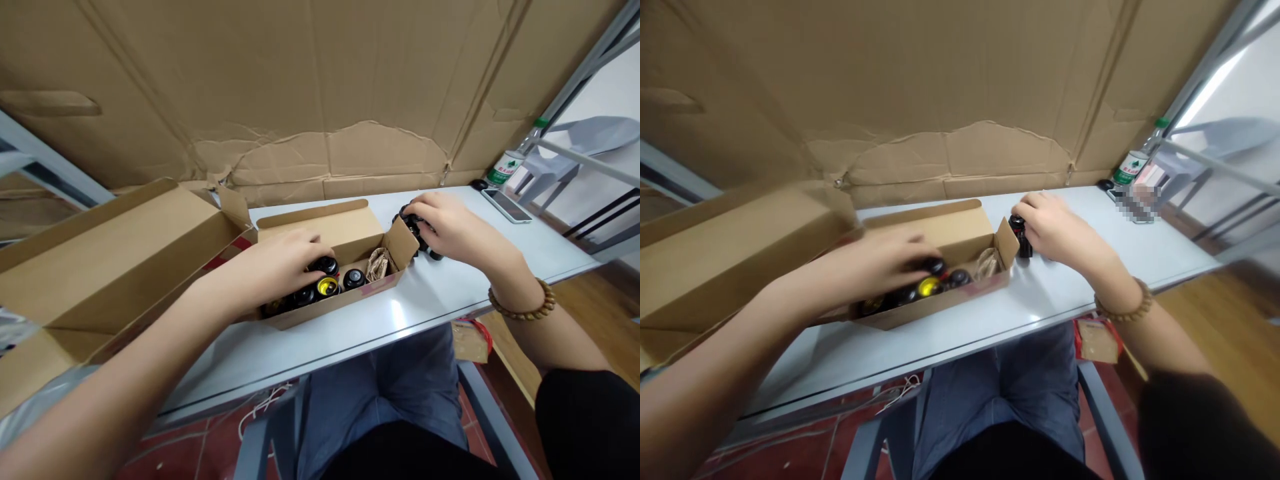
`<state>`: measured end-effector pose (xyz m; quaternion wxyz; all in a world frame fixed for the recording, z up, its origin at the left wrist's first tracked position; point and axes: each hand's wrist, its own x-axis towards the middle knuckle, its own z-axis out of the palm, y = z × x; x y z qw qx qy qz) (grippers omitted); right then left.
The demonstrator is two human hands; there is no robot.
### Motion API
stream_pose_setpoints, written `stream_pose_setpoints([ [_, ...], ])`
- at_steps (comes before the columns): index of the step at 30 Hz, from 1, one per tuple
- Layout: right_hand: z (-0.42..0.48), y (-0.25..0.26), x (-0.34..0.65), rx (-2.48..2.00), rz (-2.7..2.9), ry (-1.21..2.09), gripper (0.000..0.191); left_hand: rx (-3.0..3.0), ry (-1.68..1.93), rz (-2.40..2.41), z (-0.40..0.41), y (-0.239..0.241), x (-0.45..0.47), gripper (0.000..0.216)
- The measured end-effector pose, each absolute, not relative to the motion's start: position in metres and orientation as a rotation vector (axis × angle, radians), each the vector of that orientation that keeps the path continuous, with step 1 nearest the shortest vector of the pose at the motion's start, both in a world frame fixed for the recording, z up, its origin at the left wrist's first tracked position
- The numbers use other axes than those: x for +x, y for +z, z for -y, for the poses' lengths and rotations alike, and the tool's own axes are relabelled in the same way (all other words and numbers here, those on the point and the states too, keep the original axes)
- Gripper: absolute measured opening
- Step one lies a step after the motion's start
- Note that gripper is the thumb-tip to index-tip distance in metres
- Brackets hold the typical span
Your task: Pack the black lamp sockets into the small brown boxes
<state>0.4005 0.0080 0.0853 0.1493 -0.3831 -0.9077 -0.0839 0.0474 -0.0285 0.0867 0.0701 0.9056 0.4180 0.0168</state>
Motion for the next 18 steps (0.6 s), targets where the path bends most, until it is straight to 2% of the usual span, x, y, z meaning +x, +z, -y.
stream_pose_setpoints([
  [3,0.017,0.101,0.373,-0.933,2.457,-0.249,0.032,2.742,0.098,-1.193,0.027,0.084,0.046,0.022],
  [8,0.035,0.104,0.329,-0.744,2.641,-0.127,0.030,2.759,0.259,-1.150,0.028,0.086,0.039,0.020],
  [12,0.023,0.105,0.311,-0.772,2.700,0.129,0.020,2.780,0.471,-1.141,0.034,0.101,0.039,0.027],
  [15,0.009,0.107,0.304,-0.748,2.707,0.389,0.023,2.816,0.568,-1.121,0.037,0.108,0.050,0.026],
  [18,0.003,0.112,0.311,-0.709,2.647,0.423,0.031,2.825,0.696,-1.123,0.038,0.109,0.064,0.026],
])
